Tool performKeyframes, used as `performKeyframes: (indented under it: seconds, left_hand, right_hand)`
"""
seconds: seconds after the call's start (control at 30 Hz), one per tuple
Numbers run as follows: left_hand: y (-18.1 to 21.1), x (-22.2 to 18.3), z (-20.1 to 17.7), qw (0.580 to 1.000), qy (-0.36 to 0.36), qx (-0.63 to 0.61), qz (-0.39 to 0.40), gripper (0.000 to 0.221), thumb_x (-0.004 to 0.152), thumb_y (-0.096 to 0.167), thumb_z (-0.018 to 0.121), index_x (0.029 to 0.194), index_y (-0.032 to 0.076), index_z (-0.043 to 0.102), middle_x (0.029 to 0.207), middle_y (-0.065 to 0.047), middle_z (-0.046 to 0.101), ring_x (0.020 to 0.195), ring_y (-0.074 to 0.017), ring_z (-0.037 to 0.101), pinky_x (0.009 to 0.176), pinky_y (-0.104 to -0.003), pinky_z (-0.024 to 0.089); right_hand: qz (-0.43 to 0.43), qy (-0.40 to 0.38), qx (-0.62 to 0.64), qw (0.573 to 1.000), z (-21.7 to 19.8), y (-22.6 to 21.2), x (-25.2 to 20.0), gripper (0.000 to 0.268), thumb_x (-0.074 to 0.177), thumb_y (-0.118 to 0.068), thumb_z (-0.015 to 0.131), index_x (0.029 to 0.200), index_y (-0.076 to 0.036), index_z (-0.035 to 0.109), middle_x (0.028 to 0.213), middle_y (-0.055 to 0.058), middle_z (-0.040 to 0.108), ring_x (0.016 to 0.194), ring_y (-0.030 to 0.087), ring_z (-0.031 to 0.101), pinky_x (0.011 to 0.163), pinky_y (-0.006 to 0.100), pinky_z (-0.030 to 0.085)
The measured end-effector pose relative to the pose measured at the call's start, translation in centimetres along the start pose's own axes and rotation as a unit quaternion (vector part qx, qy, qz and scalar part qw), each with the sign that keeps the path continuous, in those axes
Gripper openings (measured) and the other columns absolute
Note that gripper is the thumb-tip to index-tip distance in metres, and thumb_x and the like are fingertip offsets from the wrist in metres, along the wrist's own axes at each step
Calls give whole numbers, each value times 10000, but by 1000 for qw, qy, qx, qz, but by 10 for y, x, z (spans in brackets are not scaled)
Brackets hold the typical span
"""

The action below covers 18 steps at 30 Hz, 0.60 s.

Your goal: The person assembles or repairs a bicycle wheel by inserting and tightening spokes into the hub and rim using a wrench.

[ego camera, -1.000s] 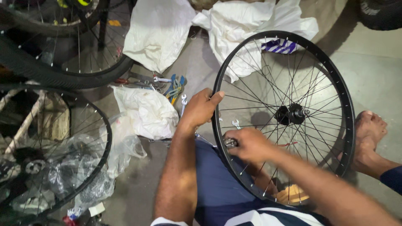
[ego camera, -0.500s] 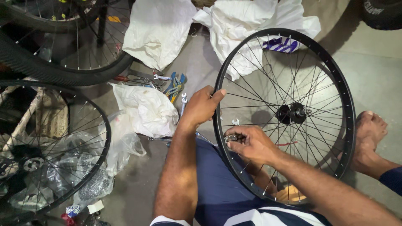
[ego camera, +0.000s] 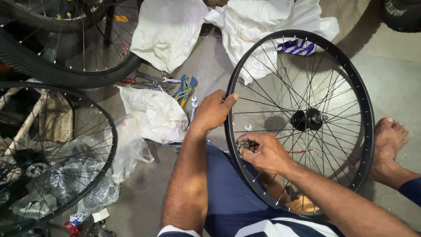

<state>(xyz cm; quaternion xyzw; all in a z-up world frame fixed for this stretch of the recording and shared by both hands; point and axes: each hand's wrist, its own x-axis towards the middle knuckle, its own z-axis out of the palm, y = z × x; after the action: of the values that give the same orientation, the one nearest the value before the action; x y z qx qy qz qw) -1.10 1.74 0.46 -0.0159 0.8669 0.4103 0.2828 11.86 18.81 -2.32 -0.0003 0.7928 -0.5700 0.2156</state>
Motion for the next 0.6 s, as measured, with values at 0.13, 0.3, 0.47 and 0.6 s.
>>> performKeyframes:
  seconds: [0.13,0.3,0.47,0.6]
  left_hand:
    - [0,0,0,1000,1,-5,8,469,935,451,641,798,6,585,623,-94,610,469,-192,607,441,-374,484]
    - [4,-1,-2,999,-12,-30,4,470,922,453,651,800,2,593,635,-78,610,478,-182,611,441,-372,496]
    - [5,-2,-2,1000,-9,18,-8,480,928,470,620,815,4,596,611,-90,611,467,-204,630,452,-374,503]
    - [4,-3,-2,998,-10,61,-5,504,944,472,609,835,-18,566,611,-121,613,462,-235,639,461,-380,499]
  right_hand:
    - [-10,-7,-6,1000,2,5,1,282,777,-179,740,1034,-63,756,664,63,680,532,104,577,517,290,496]
    - [35,-103,124,986,-13,26,-4,346,874,-190,764,1206,-94,754,1219,50,762,584,201,706,474,346,586]
    - [-193,-64,90,975,-18,45,1,235,882,-149,827,1097,-59,798,1174,132,779,1053,241,740,876,368,579]
    - [-17,33,78,996,13,39,-1,384,678,-189,896,963,-61,672,929,98,759,847,255,740,748,389,609]
